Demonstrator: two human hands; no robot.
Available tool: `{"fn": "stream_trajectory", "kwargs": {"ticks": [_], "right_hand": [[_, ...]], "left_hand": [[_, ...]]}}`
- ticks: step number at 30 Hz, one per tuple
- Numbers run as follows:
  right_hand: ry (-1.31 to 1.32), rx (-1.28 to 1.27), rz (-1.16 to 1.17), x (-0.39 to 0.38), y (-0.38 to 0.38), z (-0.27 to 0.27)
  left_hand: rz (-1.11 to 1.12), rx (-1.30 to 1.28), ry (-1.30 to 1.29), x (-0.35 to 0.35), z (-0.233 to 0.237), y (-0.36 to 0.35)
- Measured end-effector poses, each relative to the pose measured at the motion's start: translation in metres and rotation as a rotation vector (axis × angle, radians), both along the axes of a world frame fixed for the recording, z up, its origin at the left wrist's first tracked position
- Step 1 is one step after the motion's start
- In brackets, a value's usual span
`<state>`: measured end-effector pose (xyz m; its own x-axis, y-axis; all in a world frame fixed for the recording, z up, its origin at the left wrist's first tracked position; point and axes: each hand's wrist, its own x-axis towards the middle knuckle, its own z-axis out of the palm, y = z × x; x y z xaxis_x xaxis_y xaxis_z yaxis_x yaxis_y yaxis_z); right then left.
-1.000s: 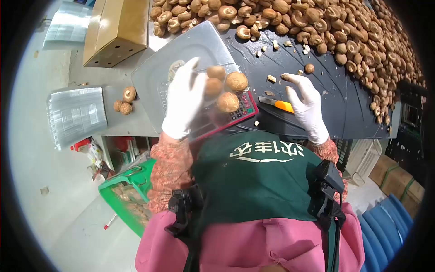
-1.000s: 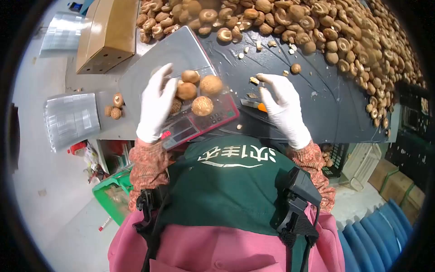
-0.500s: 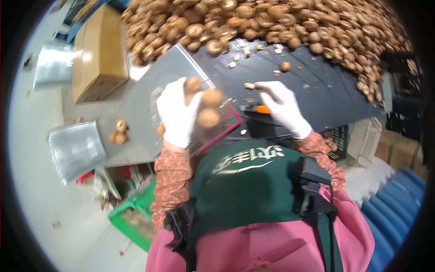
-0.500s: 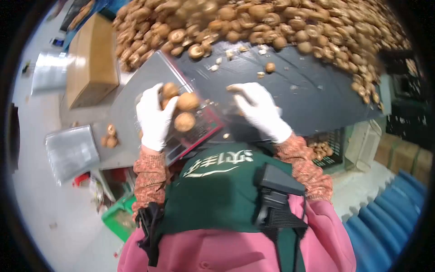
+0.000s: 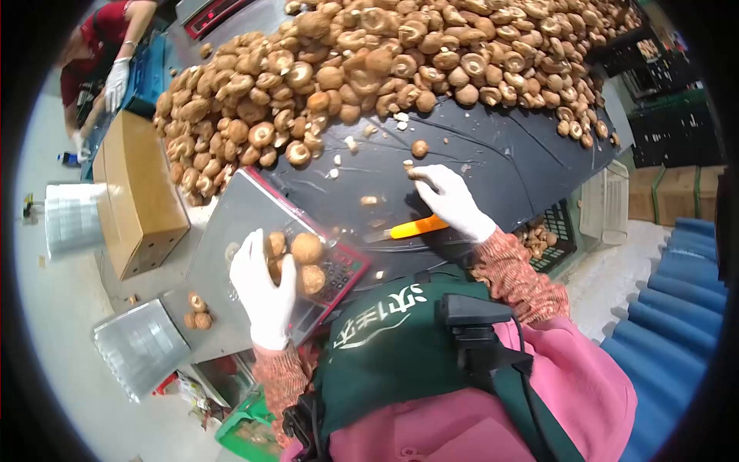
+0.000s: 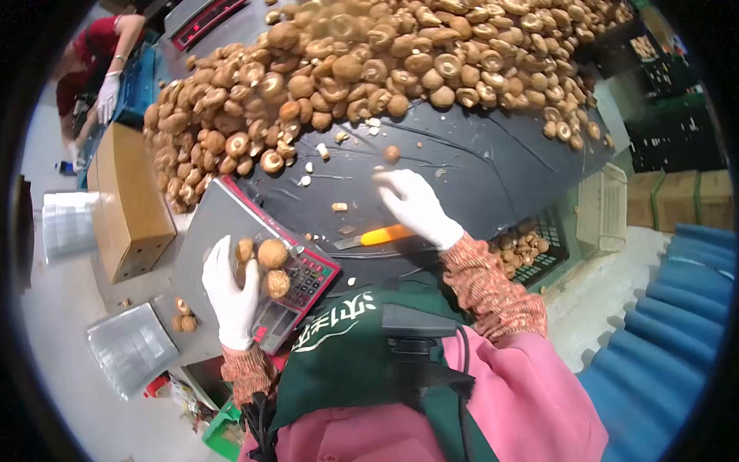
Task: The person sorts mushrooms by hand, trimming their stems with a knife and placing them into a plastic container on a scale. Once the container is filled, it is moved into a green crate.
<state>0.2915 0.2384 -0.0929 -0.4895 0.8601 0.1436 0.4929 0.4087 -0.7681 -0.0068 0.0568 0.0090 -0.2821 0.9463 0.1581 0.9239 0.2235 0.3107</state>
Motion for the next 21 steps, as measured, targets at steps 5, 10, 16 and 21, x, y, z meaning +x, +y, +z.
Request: {"fn": "stream_trajectory", "kwargs": {"ticks": [5, 10, 16, 21], "right_hand": [[0.158, -0.071, -0.329, 0.001, 0.063, -0.025], [-0.054, 0.079, -0.455, -0.009, 0.131, -0.045], [0.166, -0.111, -0.355, -0.009, 0.147, -0.057], [1.271, -1.165, -0.078, 0.023, 0.118, -0.018]], "left_hand": [[-0.17, -0.133, 0.059, 0.022, -0.009, 0.006], [-0.02, 0.08, 0.068, 0.01, -0.036, 0.008], [0.04, 0.137, 0.132, 0.01, -0.044, 0.008], [0.076, 0.167, 0.088, 0.014, -0.045, 0.011]]}}
